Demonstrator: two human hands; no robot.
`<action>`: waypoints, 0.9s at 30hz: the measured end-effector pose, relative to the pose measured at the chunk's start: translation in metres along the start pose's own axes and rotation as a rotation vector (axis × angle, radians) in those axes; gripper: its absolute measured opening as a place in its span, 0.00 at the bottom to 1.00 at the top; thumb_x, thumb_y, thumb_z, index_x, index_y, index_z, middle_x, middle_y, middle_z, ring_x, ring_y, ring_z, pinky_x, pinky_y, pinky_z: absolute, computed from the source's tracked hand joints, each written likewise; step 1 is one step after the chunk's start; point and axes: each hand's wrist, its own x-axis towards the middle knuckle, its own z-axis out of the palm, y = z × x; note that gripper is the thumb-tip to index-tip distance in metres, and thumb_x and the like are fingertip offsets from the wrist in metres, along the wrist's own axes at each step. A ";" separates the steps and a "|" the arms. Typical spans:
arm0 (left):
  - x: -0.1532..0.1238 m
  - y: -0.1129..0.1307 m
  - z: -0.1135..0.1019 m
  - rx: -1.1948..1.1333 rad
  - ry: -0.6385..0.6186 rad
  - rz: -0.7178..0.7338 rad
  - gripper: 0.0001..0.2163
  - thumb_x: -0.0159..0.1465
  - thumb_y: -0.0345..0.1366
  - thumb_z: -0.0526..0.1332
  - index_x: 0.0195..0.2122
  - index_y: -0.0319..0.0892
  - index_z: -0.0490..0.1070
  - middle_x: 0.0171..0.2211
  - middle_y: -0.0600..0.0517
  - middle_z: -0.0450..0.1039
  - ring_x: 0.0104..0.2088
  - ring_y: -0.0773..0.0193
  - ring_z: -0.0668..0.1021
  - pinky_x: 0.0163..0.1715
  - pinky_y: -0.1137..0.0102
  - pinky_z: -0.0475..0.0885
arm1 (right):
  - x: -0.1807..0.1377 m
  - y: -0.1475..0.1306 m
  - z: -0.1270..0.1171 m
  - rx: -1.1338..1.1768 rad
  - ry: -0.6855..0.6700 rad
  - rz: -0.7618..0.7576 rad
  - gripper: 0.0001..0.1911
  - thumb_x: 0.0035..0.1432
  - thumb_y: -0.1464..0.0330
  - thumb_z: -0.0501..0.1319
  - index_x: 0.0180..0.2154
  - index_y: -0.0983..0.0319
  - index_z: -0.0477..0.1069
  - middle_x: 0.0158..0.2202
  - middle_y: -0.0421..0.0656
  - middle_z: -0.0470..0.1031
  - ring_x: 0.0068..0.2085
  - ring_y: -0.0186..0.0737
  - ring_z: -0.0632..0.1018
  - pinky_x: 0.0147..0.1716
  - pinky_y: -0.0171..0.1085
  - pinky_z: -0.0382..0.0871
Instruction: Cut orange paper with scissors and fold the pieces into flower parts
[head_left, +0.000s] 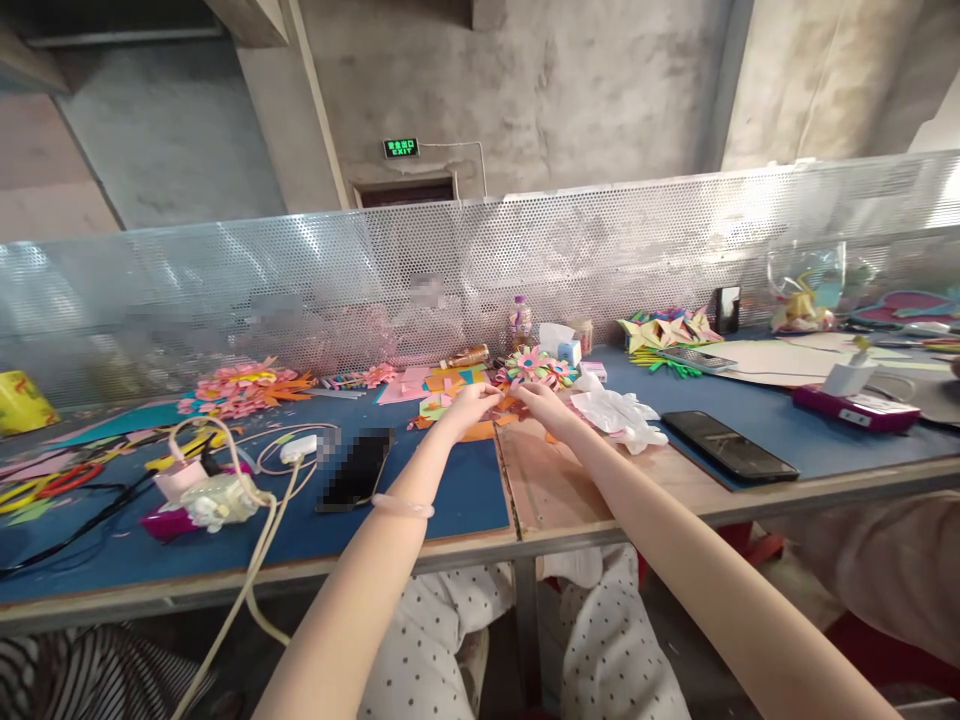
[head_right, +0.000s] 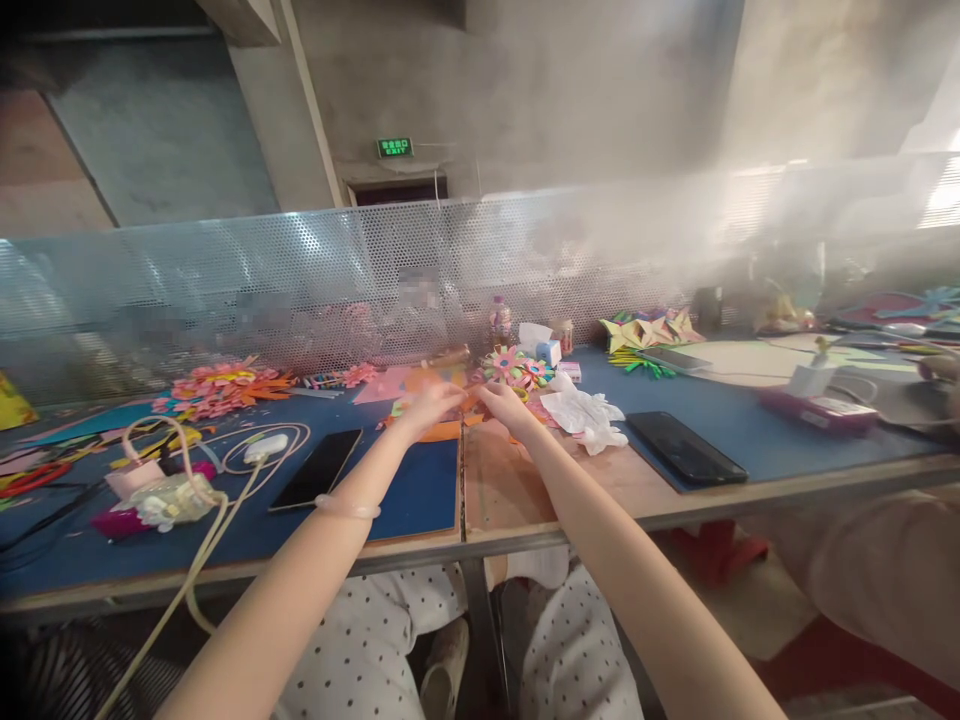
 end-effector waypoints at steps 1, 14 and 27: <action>0.000 0.000 0.000 0.009 0.000 0.008 0.07 0.55 0.35 0.61 0.32 0.37 0.69 0.30 0.50 0.72 0.29 0.68 0.75 0.36 0.68 0.71 | 0.000 0.000 0.000 -0.001 -0.005 0.002 0.14 0.51 0.60 0.57 0.31 0.64 0.71 0.29 0.45 0.72 0.30 0.35 0.73 0.23 0.29 0.65; -0.003 0.004 0.001 -0.078 0.007 0.034 0.08 0.54 0.30 0.61 0.35 0.37 0.69 0.33 0.49 0.72 0.33 0.68 0.75 0.37 0.68 0.71 | 0.004 0.004 -0.003 -0.033 0.005 -0.044 0.16 0.47 0.56 0.60 0.28 0.64 0.69 0.24 0.41 0.70 0.25 0.31 0.69 0.23 0.30 0.64; 0.004 -0.002 0.001 -0.017 0.063 0.113 0.14 0.51 0.30 0.64 0.39 0.36 0.67 0.35 0.46 0.73 0.33 0.66 0.75 0.34 0.69 0.71 | 0.000 0.000 -0.001 -0.062 0.014 -0.090 0.13 0.47 0.60 0.60 0.29 0.63 0.71 0.23 0.40 0.70 0.24 0.31 0.69 0.23 0.30 0.64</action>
